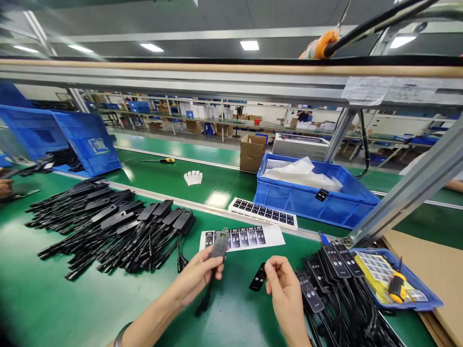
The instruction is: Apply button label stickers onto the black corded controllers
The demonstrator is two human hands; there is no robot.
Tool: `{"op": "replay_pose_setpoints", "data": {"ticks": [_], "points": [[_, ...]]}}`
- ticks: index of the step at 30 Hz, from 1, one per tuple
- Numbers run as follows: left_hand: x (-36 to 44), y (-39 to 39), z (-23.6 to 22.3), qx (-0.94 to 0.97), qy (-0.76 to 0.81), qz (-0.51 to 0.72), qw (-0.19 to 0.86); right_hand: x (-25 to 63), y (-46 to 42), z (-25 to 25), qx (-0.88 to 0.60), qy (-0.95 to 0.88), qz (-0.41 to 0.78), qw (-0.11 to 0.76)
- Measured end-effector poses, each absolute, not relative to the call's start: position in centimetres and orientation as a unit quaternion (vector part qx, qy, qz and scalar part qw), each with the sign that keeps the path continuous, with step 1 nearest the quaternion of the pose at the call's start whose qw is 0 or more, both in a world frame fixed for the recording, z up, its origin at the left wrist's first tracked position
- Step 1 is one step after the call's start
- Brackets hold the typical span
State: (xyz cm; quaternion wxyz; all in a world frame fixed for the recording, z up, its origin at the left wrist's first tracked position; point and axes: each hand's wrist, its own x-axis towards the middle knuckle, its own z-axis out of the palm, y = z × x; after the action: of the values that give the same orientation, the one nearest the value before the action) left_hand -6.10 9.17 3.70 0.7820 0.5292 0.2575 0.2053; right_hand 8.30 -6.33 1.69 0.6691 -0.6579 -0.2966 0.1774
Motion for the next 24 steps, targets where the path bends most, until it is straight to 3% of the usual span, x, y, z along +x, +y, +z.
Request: {"op": "replay_pose_setpoints", "data": {"ticks": [3,8,24], "points": [[-5.5,6.5,2.9,0.430,0.230,0.121,0.864,7.9,-6.2,1.7,-0.666,-0.290,0.189,0.661],[-5.6,4.7,2.2,0.452,0.202,0.038,0.868,7.3,-6.0,1.8,-0.683,-0.293,0.203,0.637],[-5.8,4.1,1.8,0.452,0.155,-0.009,0.878,6.6,-6.2,1.6,-0.691,-0.302,0.224,0.617]]}}
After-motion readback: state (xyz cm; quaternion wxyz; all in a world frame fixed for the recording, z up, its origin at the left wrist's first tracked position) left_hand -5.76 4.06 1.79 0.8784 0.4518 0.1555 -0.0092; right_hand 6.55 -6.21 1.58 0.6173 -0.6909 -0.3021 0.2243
